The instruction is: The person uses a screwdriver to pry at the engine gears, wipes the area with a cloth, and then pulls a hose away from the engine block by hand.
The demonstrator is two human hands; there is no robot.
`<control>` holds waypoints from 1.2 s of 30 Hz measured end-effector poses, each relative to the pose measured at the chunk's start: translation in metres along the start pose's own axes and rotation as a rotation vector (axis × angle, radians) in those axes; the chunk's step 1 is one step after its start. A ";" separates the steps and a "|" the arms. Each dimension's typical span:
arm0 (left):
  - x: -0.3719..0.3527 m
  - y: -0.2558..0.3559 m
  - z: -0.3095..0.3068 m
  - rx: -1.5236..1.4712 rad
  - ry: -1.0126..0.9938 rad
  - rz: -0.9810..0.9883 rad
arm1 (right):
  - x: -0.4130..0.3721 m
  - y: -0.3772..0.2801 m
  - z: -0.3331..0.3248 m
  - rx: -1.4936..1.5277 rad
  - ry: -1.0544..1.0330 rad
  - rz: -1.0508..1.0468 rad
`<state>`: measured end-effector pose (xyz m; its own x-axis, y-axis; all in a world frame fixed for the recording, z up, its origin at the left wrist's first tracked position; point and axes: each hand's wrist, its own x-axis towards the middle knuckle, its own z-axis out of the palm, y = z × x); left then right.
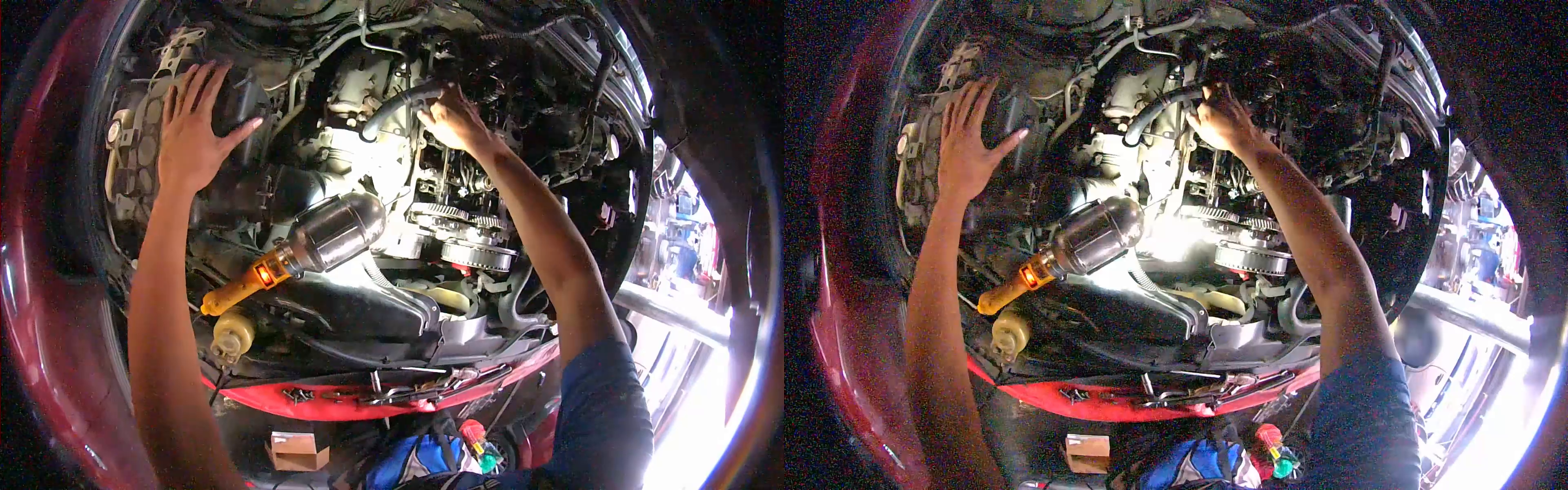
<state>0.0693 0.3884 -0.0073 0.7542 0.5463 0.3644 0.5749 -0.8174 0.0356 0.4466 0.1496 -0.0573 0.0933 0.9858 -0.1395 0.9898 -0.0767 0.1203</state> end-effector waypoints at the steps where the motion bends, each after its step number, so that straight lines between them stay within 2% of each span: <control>1: 0.001 -0.002 0.001 -0.008 0.002 0.009 | -0.009 -0.004 0.006 0.005 0.089 -0.013; 2: 0.000 -0.002 0.002 -0.015 0.004 0.017 | -0.016 -0.007 0.010 0.010 0.179 -0.028; 6: 0.000 -0.002 0.001 -0.018 0.011 0.015 | -0.017 -0.005 0.009 0.040 0.178 -0.119; 12: -0.001 0.000 -0.001 -0.008 -0.015 -0.008 | -0.043 -0.023 0.006 0.267 0.234 -0.209; 13: -0.001 0.000 -0.003 -0.008 -0.026 -0.013 | -0.041 -0.029 -0.017 0.694 -0.067 0.046; 14: -0.001 0.002 -0.004 -0.011 -0.040 -0.018 | -0.039 -0.035 -0.041 1.049 -0.256 0.416; 16: -0.002 -0.001 -0.004 -0.021 -0.012 -0.011 | -0.045 -0.027 -0.058 1.075 -0.029 0.516; 18: -0.002 -0.002 0.000 -0.034 -0.001 0.006 | -0.042 -0.041 -0.058 0.724 0.241 0.405; 19: -0.002 -0.001 0.001 -0.043 0.015 0.014 | -0.039 -0.042 -0.042 0.444 0.326 0.249; 21: -0.002 -0.001 0.001 -0.039 0.020 0.014 | -0.048 -0.047 -0.011 0.059 0.338 0.024; 22: -0.001 -0.001 0.001 -0.038 0.023 0.014 | -0.053 -0.053 -0.004 0.076 0.209 0.063; 25: -0.003 -0.004 0.006 -0.006 0.018 0.016 | -0.065 -0.057 0.001 0.232 0.127 0.061; 28: -0.001 -0.002 0.004 -0.032 0.030 0.026 | -0.074 -0.060 -0.005 0.212 0.019 0.002; 30: -0.001 -0.001 0.001 -0.022 0.021 0.019 | -0.080 -0.058 -0.009 0.218 0.033 -0.089; 32: 0.000 0.000 0.000 -0.022 0.019 0.013 | -0.076 -0.052 -0.004 0.369 0.062 -0.130; 33: 0.000 0.000 0.000 -0.025 0.017 0.012 | -0.076 -0.048 -0.014 0.389 0.066 -0.266; 35: -0.001 -0.001 0.001 -0.028 0.012 0.020 | -0.063 -0.045 -0.042 0.817 -0.181 0.174; 36: 0.000 -0.002 0.001 -0.025 0.013 0.023 | -0.061 -0.043 -0.053 0.732 -0.080 0.212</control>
<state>0.0685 0.3897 -0.0081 0.7630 0.5246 0.3777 0.5489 -0.8344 0.0500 0.3922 0.1007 -0.0016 0.2688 0.9275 -0.2598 0.7663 -0.3693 -0.5256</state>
